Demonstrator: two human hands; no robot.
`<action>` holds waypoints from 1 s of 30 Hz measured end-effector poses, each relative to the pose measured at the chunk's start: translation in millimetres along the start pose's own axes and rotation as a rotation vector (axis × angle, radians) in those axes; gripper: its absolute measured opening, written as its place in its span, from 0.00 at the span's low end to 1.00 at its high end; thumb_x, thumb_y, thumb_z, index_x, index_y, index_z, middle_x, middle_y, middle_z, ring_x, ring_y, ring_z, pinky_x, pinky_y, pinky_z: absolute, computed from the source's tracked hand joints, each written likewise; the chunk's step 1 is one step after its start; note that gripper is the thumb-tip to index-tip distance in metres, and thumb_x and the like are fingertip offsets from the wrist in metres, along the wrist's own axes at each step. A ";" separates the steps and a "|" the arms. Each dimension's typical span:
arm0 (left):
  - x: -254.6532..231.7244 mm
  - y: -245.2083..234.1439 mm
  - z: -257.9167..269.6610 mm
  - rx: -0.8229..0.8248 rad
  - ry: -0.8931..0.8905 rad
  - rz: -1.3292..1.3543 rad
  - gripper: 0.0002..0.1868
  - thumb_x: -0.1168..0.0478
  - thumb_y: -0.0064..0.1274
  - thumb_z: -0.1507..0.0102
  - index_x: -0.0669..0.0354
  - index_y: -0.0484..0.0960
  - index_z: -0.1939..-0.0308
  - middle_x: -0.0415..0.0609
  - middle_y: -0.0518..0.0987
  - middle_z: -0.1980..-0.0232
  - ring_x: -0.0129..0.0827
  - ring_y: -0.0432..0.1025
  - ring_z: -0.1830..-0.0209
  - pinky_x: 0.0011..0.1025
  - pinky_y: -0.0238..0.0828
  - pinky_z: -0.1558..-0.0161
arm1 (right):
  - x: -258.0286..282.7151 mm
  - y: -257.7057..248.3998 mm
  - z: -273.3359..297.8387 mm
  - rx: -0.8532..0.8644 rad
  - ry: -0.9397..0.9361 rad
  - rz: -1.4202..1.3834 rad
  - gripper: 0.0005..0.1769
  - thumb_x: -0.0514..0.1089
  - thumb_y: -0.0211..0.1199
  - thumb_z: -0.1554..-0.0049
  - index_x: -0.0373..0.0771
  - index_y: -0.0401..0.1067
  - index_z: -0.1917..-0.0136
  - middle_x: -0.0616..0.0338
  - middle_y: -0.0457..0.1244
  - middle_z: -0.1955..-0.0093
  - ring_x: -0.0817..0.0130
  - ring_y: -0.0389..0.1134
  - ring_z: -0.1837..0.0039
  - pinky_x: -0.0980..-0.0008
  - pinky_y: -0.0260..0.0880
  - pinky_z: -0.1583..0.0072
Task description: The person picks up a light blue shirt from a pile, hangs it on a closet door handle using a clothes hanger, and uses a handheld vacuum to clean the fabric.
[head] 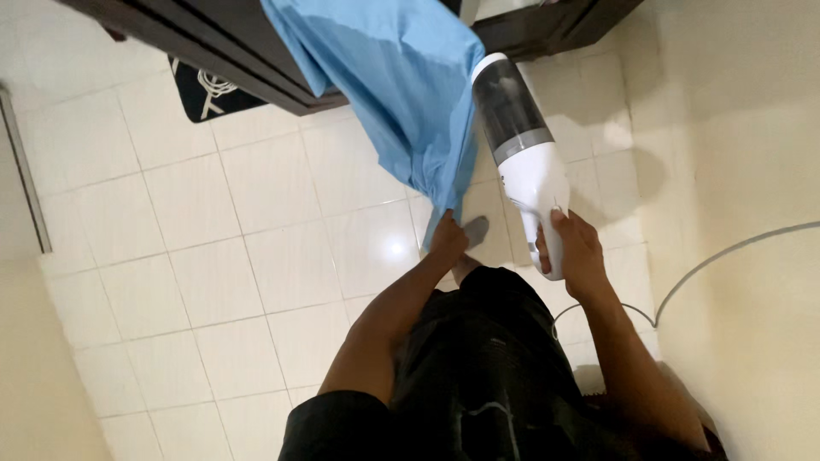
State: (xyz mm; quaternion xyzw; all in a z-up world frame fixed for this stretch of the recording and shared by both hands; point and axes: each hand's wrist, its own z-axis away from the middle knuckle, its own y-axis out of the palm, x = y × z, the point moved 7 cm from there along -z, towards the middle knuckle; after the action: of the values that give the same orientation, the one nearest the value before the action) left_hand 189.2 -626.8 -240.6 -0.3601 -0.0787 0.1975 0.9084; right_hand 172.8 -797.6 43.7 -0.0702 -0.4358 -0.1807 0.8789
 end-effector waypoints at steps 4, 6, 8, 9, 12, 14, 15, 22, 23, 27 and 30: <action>-30.2 48.2 4.1 -0.115 -0.081 0.156 0.16 0.60 0.45 0.26 0.48 0.91 0.53 0.42 0.88 0.51 0.34 0.77 0.46 0.42 0.43 0.25 | -9.7 23.5 38.4 0.072 -0.090 0.067 0.23 0.55 0.47 0.32 0.34 0.67 0.57 0.58 0.59 0.70 0.71 0.54 0.74 0.69 0.56 0.70; -50.5 63.8 14.9 -0.111 -0.088 0.040 0.14 0.56 0.48 0.34 0.49 0.86 0.49 0.42 0.82 0.45 0.40 0.70 0.41 0.46 0.40 0.32 | -27.5 33.8 56.1 0.094 -0.051 0.052 0.23 0.55 0.49 0.33 0.33 0.68 0.56 0.58 0.58 0.70 0.71 0.54 0.73 0.69 0.56 0.70; -69.1 68.5 38.7 -0.158 -0.068 0.035 0.14 0.56 0.48 0.34 0.49 0.87 0.50 0.43 0.82 0.45 0.39 0.69 0.38 0.44 0.42 0.32 | -45.0 43.5 72.0 0.109 -0.051 0.041 0.23 0.55 0.49 0.33 0.33 0.68 0.56 0.58 0.58 0.71 0.71 0.54 0.73 0.69 0.55 0.70; -77.0 67.8 54.2 -0.197 -0.042 0.027 0.14 0.56 0.48 0.34 0.49 0.87 0.51 0.45 0.81 0.44 0.39 0.67 0.36 0.43 0.45 0.31 | -54.3 48.1 80.0 0.121 -0.044 0.022 0.23 0.56 0.50 0.33 0.33 0.68 0.55 0.58 0.58 0.71 0.71 0.55 0.73 0.68 0.55 0.70; -87.4 43.2 122.3 -0.646 -0.123 0.219 0.12 0.60 0.50 0.31 0.56 0.88 0.49 0.50 0.81 0.40 0.43 0.67 0.30 0.37 0.52 0.23 | -83.6 46.8 109.1 0.087 -0.022 0.049 0.23 0.56 0.49 0.33 0.33 0.67 0.55 0.57 0.58 0.71 0.69 0.56 0.73 0.68 0.55 0.70; -89.7 27.5 171.9 -0.784 -0.132 0.260 0.12 0.61 0.53 0.35 0.58 0.87 0.52 0.53 0.78 0.39 0.47 0.65 0.29 0.40 0.53 0.23 | -99.0 43.3 126.7 0.079 0.022 0.048 0.23 0.56 0.48 0.33 0.33 0.67 0.55 0.57 0.58 0.71 0.68 0.55 0.73 0.68 0.55 0.70; -92.3 16.2 204.0 -0.925 -0.138 0.293 0.12 0.62 0.55 0.40 0.60 0.86 0.55 0.56 0.75 0.38 0.52 0.62 0.29 0.43 0.54 0.23 | -107.4 40.6 137.9 0.068 0.061 0.041 0.24 0.56 0.47 0.33 0.33 0.66 0.55 0.57 0.58 0.72 0.68 0.55 0.74 0.68 0.55 0.71; -101.0 47.5 294.8 -1.326 -0.342 1.169 0.31 0.85 0.46 0.50 0.53 0.83 0.50 0.74 0.60 0.30 0.63 0.53 0.30 0.40 0.51 0.33 | -144.2 36.4 196.1 0.058 0.098 0.034 0.23 0.56 0.45 0.32 0.34 0.65 0.56 0.58 0.57 0.73 0.68 0.54 0.75 0.67 0.54 0.71; -104.0 58.7 282.4 -1.313 -0.164 1.543 0.37 0.87 0.36 0.50 0.51 0.78 0.44 0.66 0.66 0.33 0.54 0.58 0.30 0.40 0.51 0.28 | -147.5 36.7 201.9 0.082 0.087 0.021 0.23 0.56 0.44 0.32 0.35 0.65 0.56 0.58 0.56 0.74 0.68 0.53 0.75 0.68 0.55 0.71; -127.9 60.7 275.5 -1.156 0.134 2.350 0.30 0.86 0.27 0.32 0.56 0.70 0.34 0.56 0.71 0.35 0.42 0.66 0.38 0.38 0.68 0.38 | -158.3 48.4 221.0 0.197 0.046 -0.065 0.23 0.56 0.41 0.31 0.37 0.64 0.55 0.58 0.56 0.74 0.70 0.53 0.75 0.69 0.57 0.70; -140.0 30.3 293.1 -1.103 0.188 2.739 0.27 0.78 0.35 0.32 0.46 0.65 0.34 0.51 0.72 0.39 0.36 0.70 0.41 0.32 0.76 0.43 | -168.3 57.1 232.6 0.234 0.043 -0.059 0.23 0.56 0.38 0.31 0.38 0.64 0.55 0.58 0.55 0.75 0.70 0.53 0.76 0.69 0.58 0.70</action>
State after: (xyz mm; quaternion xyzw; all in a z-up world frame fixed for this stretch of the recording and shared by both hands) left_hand -30.9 -482.3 -48.0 -0.4552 0.3088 0.8034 -0.2280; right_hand -71.2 -636.4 54.4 0.0495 -0.4370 -0.1557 0.8845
